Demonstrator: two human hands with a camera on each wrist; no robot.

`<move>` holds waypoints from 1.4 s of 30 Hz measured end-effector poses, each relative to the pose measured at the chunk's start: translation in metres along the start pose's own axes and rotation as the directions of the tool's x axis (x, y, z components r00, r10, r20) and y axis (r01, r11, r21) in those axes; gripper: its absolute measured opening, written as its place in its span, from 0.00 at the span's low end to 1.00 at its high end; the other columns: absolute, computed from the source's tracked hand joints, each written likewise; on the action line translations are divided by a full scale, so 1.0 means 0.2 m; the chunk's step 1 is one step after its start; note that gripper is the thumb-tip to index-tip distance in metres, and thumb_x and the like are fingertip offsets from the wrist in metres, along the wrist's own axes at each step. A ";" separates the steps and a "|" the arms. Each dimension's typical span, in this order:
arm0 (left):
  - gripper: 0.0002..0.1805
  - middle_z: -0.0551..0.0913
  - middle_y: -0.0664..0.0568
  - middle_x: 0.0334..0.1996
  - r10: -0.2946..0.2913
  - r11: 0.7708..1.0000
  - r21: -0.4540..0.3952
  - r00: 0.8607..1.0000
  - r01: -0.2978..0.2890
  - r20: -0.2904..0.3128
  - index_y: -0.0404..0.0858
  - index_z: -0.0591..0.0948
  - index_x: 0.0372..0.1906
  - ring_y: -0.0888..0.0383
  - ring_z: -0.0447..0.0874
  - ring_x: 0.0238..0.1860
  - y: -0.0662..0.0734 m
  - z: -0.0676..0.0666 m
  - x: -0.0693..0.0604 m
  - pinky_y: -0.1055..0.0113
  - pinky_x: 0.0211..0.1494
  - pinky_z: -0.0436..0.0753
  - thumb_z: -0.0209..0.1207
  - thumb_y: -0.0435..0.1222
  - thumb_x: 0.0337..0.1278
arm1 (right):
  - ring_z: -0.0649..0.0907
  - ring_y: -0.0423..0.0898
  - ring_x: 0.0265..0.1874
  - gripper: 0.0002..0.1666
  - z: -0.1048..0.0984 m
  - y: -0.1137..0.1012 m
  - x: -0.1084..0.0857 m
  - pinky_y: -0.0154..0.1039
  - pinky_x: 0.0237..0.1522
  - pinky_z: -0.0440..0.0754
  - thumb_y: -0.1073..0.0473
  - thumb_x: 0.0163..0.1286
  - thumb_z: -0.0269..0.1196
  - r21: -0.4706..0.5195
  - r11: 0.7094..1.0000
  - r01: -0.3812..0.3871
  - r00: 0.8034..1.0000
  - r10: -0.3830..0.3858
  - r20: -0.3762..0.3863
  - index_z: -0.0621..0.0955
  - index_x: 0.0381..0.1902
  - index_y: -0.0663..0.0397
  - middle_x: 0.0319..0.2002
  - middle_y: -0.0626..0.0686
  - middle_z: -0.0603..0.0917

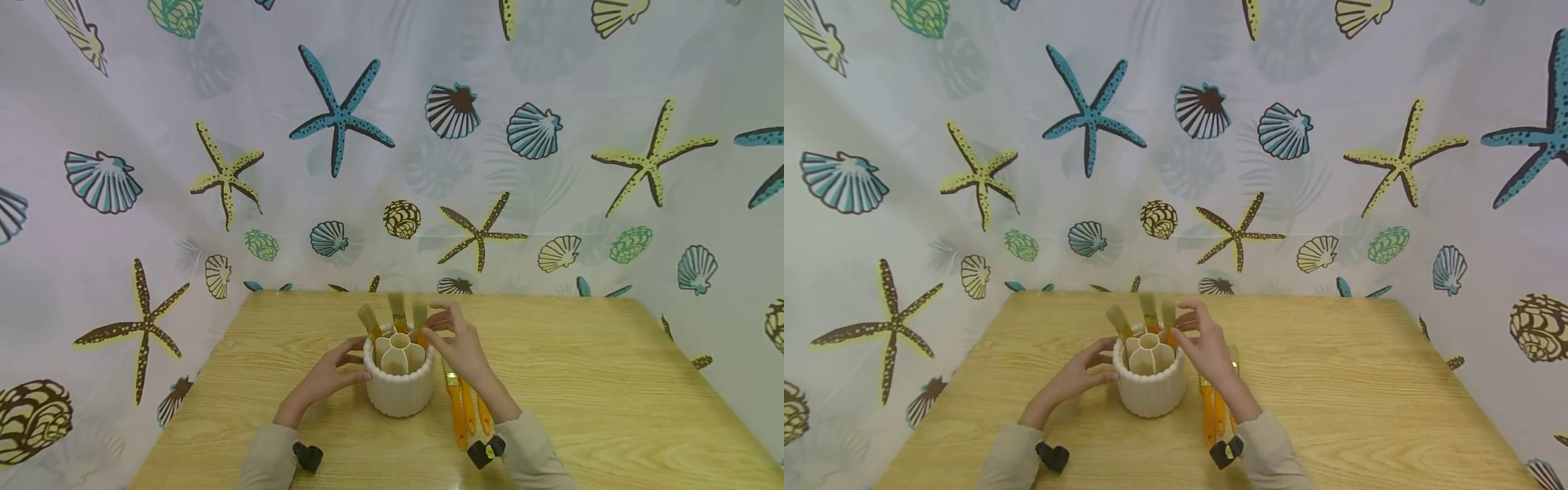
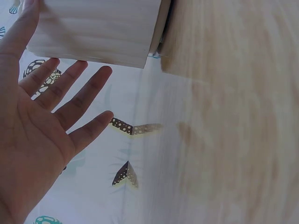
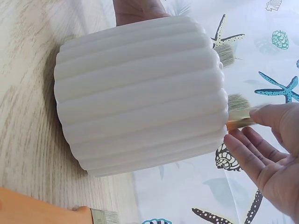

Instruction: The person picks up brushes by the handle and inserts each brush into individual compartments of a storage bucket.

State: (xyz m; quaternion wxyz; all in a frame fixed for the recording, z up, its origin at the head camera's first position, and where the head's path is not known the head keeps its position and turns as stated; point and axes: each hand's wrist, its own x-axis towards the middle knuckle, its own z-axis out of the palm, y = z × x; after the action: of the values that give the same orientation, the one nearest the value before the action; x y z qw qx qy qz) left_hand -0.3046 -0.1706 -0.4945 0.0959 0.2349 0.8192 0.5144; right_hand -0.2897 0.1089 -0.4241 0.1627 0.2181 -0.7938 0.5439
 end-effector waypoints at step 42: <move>0.33 0.71 0.50 0.60 0.035 0.999 0.000 0.998 -0.036 -0.052 0.50 0.67 0.64 0.44 0.73 0.57 0.02 0.08 -0.10 0.50 0.55 0.76 0.63 0.48 0.52 | 0.82 0.54 0.36 0.21 -0.28 0.14 -0.17 0.42 0.36 0.83 0.59 0.65 0.62 -0.133 0.988 -0.082 0.997 0.080 -0.022 0.72 0.54 0.56 0.40 0.61 0.80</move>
State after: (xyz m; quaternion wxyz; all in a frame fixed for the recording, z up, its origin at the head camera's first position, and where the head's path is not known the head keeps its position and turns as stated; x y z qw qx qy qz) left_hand -0.2793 -0.1668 -0.4994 0.0653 0.2358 0.8168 0.5224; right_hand -0.2734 0.1760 -0.4426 0.1612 0.1696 -0.8353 0.4974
